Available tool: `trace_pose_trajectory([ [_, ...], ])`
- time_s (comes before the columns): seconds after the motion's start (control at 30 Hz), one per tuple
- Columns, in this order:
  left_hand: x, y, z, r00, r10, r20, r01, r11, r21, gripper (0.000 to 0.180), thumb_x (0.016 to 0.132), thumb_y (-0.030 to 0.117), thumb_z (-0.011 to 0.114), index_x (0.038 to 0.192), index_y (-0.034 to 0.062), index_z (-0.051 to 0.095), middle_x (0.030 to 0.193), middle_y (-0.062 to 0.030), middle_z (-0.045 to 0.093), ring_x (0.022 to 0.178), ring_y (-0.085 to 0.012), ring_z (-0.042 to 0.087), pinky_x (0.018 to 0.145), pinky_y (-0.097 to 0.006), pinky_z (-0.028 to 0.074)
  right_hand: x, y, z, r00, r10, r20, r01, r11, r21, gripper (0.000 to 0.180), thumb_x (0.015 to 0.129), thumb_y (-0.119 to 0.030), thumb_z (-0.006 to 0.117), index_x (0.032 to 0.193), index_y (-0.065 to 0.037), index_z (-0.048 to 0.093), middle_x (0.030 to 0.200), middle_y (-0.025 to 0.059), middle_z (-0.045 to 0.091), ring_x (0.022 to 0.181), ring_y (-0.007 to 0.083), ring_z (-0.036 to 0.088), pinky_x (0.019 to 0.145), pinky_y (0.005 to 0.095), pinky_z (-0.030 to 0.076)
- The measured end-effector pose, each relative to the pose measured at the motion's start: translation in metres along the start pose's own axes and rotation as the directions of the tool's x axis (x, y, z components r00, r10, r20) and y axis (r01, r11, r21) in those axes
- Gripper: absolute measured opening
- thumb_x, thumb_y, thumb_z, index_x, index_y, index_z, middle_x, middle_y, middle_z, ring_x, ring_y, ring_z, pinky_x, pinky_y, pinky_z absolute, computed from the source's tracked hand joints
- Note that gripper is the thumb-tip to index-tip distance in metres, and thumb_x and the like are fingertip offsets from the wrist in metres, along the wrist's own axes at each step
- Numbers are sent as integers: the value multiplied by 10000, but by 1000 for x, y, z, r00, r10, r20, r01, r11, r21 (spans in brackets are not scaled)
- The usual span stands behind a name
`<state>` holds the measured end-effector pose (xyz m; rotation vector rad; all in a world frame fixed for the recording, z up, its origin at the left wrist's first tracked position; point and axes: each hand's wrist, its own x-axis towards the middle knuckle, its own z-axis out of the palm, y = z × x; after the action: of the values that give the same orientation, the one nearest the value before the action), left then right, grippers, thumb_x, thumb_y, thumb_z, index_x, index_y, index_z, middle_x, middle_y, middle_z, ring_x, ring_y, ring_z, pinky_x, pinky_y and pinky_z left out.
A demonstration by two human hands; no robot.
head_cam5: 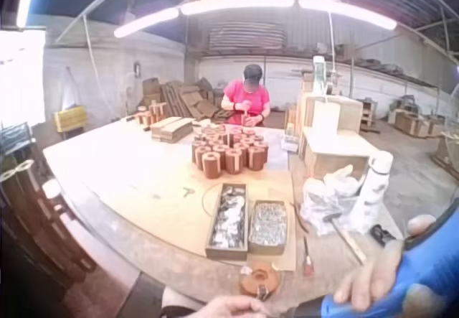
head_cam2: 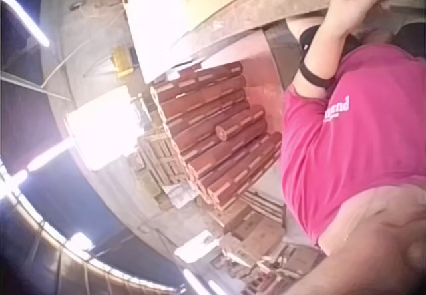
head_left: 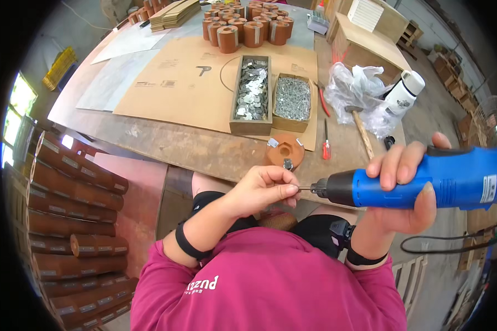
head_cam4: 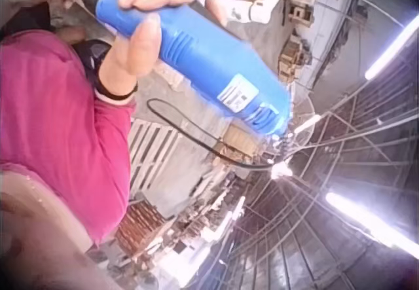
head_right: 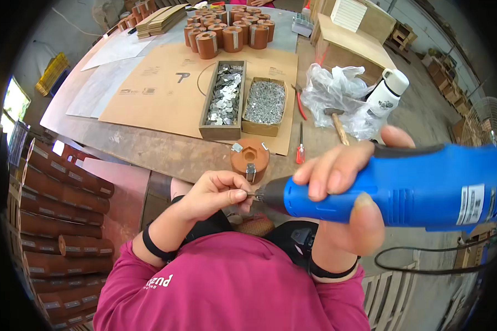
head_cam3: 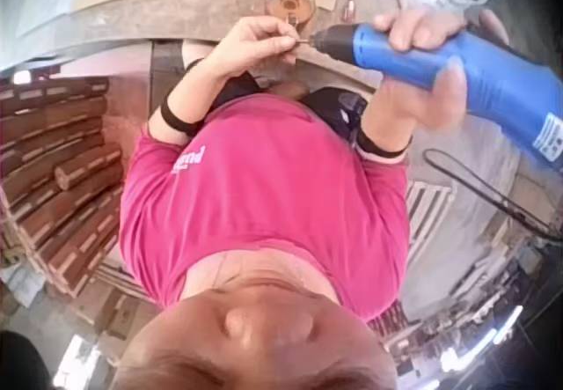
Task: The recorder uses a power screwdriver to attach metal brackets and screws to the ends of wooden cylinders at a workshop table.
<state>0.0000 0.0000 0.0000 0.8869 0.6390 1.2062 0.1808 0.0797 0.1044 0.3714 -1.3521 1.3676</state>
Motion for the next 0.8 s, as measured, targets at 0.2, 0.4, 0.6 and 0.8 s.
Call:
trace_pose_trajectory([
  [0.2, 21, 28, -9, 980, 198, -1, -139, 691, 709, 63, 821, 69, 554, 830, 8, 566, 767, -39, 577, 766, -142, 542, 684, -256, 431, 26, 28, 5, 983, 146, -112, -169, 957, -236, 518, 782, -128, 482, 1229, 16, 263, 762, 91, 475, 661, 188, 509, 690, 394, 477],
  [0.4, 34, 8, -30, 843, 496, 207, -278, 73, 958, 274, 645, -38, 527, 897, 41, 600, 1074, -86, 518, 1051, -296, 425, 873, -378, 351, 26, 72, 1, 954, 190, -234, -272, 875, -400, 297, 704, 29, 613, 964, -11, 475, 707, 24, 540, 601, 96, 541, 546, 247, 455],
  [0.6, 34, -14, -34, 835, 539, 109, -173, 69, 983, 313, 638, -54, 487, 914, 44, 600, 1145, -78, 489, 1113, -310, 384, 906, -426, 316, 19, 91, 1, 949, 159, -273, -262, 878, -400, 240, 680, -12, 659, 847, -37, 488, 714, 15, 560, 603, 72, 538, 535, 218, 440],
  [0.8, 31, -15, -35, 828, 554, 84, -165, 98, 981, 284, 660, -51, 490, 903, 43, 601, 1172, -76, 476, 1127, -321, 372, 925, -425, 286, 19, 91, 5, 952, 164, -260, -263, 873, -412, 220, 673, -11, 658, 824, -32, 498, 706, 14, 561, 610, 73, 541, 543, 217, 441],
])
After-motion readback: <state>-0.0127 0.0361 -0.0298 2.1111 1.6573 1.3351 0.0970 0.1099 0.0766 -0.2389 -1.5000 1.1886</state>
